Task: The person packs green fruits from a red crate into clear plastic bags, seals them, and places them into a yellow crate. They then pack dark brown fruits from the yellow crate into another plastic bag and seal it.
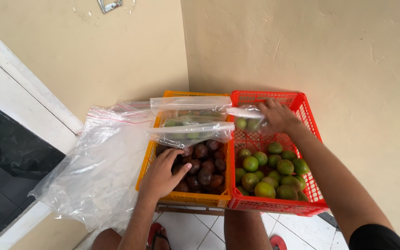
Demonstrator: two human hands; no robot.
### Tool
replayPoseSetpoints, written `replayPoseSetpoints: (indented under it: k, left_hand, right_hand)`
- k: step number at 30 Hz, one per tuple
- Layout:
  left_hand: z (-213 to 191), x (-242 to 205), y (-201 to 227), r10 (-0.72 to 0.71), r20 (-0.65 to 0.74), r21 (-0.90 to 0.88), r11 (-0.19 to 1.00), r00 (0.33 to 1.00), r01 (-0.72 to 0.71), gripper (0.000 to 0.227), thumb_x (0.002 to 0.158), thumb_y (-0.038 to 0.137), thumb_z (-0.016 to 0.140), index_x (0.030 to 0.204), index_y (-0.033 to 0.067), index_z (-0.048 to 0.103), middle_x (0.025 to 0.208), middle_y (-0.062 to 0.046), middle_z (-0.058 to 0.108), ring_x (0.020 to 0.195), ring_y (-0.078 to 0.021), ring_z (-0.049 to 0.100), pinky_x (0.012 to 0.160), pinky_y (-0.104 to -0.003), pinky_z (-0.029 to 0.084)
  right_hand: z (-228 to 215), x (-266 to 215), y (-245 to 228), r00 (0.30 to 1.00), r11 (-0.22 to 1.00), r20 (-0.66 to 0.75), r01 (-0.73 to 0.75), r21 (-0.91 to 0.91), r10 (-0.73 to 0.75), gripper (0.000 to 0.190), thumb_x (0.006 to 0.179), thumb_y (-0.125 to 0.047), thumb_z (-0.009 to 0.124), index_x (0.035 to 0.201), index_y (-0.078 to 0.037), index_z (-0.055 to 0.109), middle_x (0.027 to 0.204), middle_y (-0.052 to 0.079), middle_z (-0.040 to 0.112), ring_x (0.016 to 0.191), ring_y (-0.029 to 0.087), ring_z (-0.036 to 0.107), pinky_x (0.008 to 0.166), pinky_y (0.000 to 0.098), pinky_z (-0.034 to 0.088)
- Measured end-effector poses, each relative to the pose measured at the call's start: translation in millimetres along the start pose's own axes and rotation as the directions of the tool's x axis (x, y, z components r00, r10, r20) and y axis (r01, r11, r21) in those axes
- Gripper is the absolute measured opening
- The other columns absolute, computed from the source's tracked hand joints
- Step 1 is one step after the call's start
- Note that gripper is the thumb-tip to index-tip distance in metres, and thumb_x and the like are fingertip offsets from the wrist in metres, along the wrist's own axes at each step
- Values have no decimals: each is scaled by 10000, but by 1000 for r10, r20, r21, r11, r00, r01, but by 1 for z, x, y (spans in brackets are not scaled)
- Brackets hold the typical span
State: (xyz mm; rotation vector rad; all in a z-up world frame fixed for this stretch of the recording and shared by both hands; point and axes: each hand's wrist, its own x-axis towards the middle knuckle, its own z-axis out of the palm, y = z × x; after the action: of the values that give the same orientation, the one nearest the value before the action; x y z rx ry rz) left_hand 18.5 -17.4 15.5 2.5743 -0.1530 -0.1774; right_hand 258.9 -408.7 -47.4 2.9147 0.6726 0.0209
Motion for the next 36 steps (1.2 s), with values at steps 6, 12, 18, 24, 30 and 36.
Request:
replayPoseSetpoints:
  k: [6,12,18,24,30,36]
  left_hand:
    - [-8,0,9,-44,50,-8,999,998,44,586,1002,548,494,1441,159,514,1468,-113,527,1415,-307,489,1160,-490,406]
    - [-1,0,3,-31,35,-14,999,999,31,575,995,527,515,1427,147,522,1477,-119,513,1432,-312,461,1182,-482,376]
    - [6,6,0,-100,26,-9,995,995,101,596,941,553,531,1431,215,517,1504,4,497,1312,-265,527,1008,-481,488]
    - [3,6,3,-140,64,6,990,988,140,589,946,558,523,1440,237,507,1516,2,472,1327,-263,517,1017,-478,486]
    - [-3,-5,6,-78,81,8,997,994,77,577,972,528,538,1428,176,516,1486,-102,501,1454,-291,432,1185,-485,365]
    - [-6,-4,11,-93,87,12,996,992,92,584,979,517,536,1450,175,501,1500,-100,490,1464,-296,419,1181,-500,367]
  right_hand:
    - [17,6,0,995,990,94,-33,-135,46,1268,547,-792,859,1528,-284,237,1439,88,417,1406,317,438,1125,528,439]
    - [21,3,15,961,989,241,-145,9,139,894,733,-526,801,1477,-363,332,1532,81,458,1451,367,452,1073,567,495]
    - [0,-12,12,938,968,238,-234,-93,250,889,769,-423,753,1503,-377,253,1458,188,397,1430,400,360,1124,576,432]
    - [9,-8,16,913,958,305,-227,-175,272,1517,571,-782,982,1624,-345,-19,1639,213,145,1539,403,135,1187,606,275]
    - [-21,-22,-24,913,941,-336,297,161,-230,870,744,-750,696,1295,-114,473,1318,167,506,1262,419,533,1036,556,449]
    - [11,4,-34,773,968,-583,220,-122,-249,315,950,-394,619,1053,-133,475,1087,58,465,1006,273,532,851,391,413]
